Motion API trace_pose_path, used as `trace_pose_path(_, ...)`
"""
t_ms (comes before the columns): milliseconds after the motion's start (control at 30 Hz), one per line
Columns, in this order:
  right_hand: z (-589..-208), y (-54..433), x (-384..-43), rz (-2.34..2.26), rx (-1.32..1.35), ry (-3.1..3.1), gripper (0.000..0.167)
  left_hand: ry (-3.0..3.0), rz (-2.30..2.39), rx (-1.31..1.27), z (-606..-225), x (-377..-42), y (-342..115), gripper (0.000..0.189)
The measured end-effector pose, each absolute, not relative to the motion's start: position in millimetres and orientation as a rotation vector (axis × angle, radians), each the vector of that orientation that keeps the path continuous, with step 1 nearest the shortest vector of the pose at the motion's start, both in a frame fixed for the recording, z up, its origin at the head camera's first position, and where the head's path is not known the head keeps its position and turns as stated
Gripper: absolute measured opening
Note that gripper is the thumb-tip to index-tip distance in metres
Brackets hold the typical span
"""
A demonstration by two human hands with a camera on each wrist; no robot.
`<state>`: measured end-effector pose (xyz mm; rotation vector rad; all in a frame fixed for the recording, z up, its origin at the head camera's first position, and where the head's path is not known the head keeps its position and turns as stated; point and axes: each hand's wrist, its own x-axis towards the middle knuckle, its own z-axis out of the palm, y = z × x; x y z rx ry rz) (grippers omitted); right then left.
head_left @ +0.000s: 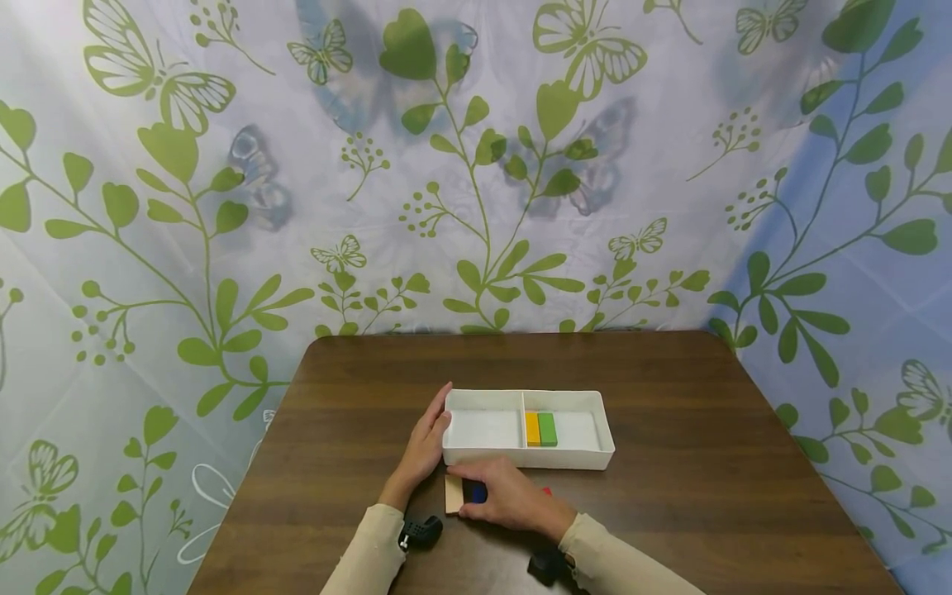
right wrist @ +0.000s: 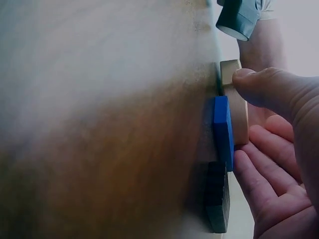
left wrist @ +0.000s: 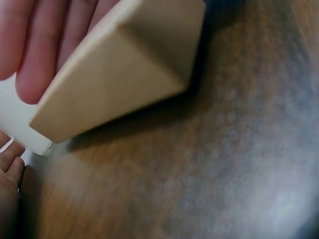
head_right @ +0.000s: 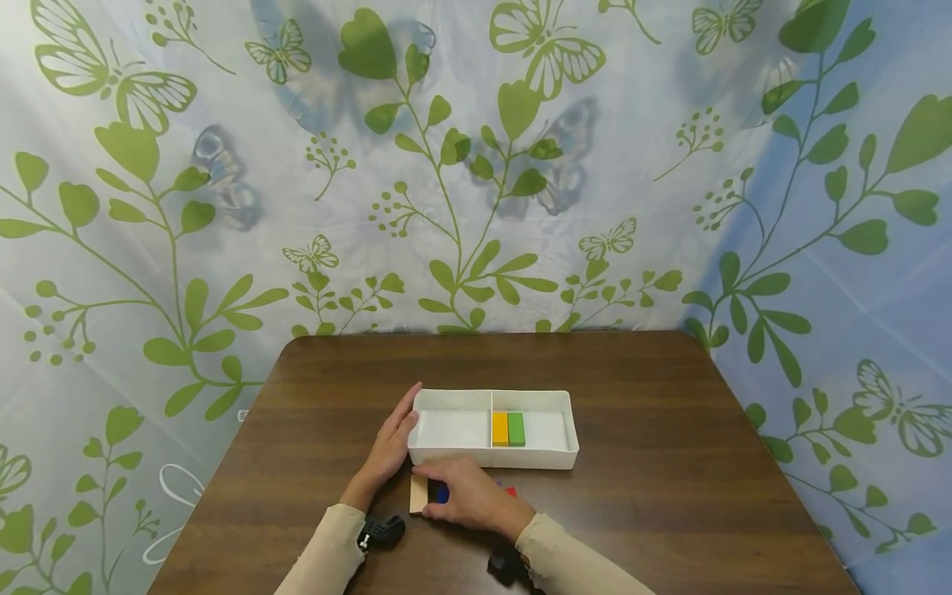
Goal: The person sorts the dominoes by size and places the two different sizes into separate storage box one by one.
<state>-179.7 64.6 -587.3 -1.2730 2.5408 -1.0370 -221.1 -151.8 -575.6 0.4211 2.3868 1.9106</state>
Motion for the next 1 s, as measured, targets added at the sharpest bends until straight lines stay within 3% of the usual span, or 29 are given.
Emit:
trace_pose_path(100,-585,66,-179,-1.044,-1.281,2.542,0.058,2.394,1.920,0.424,-569,-217,-151,0.056)
trace_pose_path(400,-573,72,-177,-1.034,-1.417,2.594,0.057,2.424,1.986,0.352,-606,-231,-149,0.055)
trace_pose_path(1000,-532,102,-176,-1.076,-1.360,2.583,0.058,2.450,1.960,0.382,-607,-232,-150,0.055)
